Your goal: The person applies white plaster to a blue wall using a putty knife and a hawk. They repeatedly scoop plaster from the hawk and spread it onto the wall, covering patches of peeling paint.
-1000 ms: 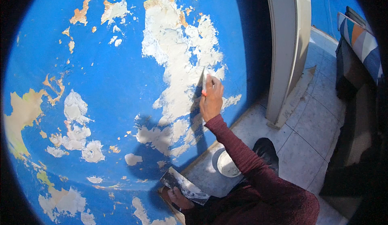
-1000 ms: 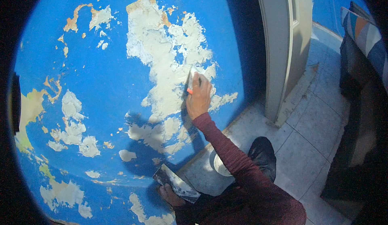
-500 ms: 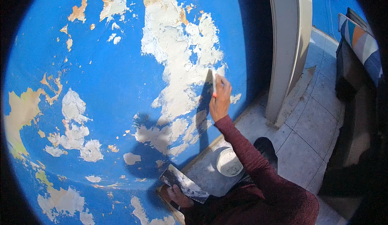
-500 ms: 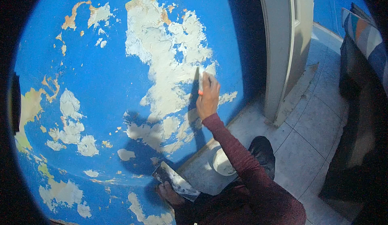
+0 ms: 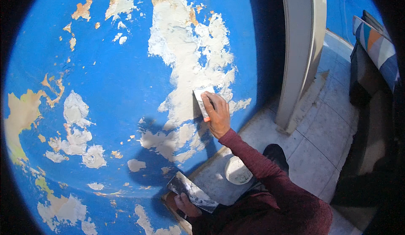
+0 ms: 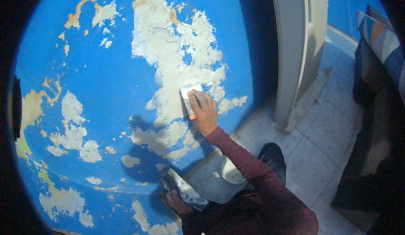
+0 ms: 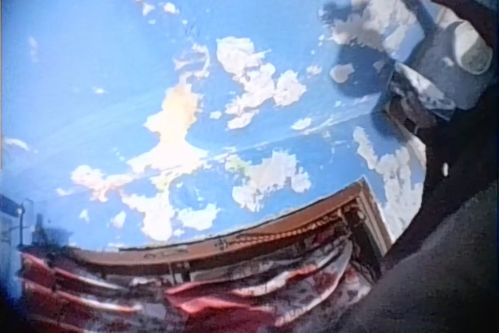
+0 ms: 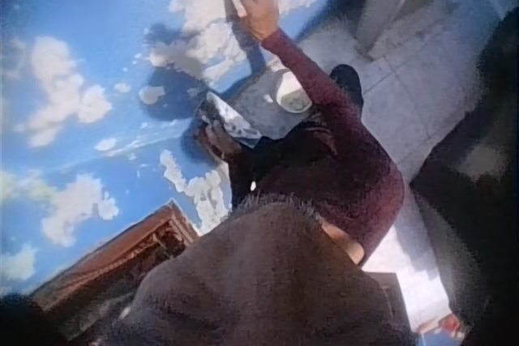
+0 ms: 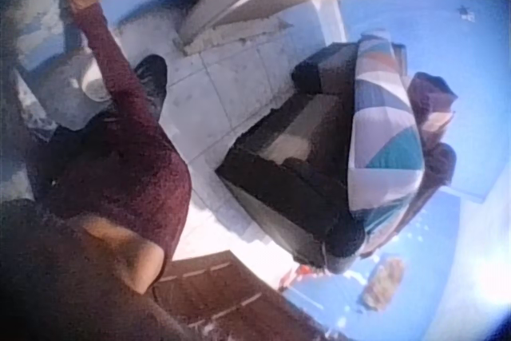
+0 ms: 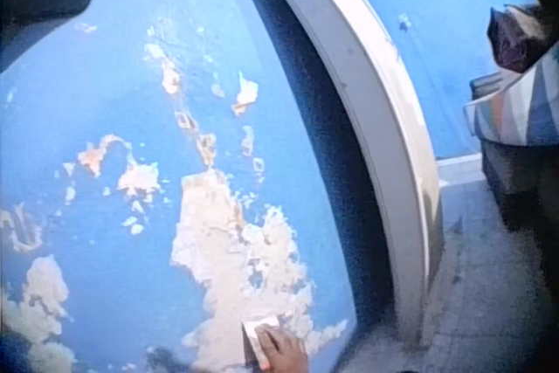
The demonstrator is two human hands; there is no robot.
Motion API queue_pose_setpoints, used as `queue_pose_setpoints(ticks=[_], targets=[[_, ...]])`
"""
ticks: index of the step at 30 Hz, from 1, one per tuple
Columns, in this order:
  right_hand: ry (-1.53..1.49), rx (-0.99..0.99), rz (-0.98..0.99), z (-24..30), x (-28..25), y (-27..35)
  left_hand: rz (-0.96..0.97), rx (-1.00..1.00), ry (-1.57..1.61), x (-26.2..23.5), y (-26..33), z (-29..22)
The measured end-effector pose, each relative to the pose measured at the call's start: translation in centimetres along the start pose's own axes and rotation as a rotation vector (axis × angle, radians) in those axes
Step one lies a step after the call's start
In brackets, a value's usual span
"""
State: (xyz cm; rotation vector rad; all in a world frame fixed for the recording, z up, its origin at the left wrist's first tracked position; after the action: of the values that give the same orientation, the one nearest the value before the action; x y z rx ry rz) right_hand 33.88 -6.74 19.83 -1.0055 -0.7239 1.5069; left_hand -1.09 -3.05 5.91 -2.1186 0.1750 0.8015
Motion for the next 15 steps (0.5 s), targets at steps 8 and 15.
queue_pose_setpoints(ticks=[8, 15], targets=[[0.132, -0.133, -0.075, -4.3, 1.2, -1.3, 0.083, -0.454, 0.268, -0.6, -0.3, -1.1], [0.13, -0.103, 0.029, -7.0, 2.0, 3.1, 0.041, -0.289, 0.166, -1.5, -1.5, -2.6]])
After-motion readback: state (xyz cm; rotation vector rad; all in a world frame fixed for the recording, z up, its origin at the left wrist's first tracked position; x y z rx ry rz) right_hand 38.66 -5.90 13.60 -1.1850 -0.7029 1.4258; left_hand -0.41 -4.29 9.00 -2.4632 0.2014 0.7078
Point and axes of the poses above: each hand's wrist, its own y-axis away from the middle knuckle, its own x-axis out of the palm, z = x × y, the point moved 1 cm from there along -y, towards the middle knuckle, and after that the axes turned 9 degrees about -y, right-handed, at the moved point
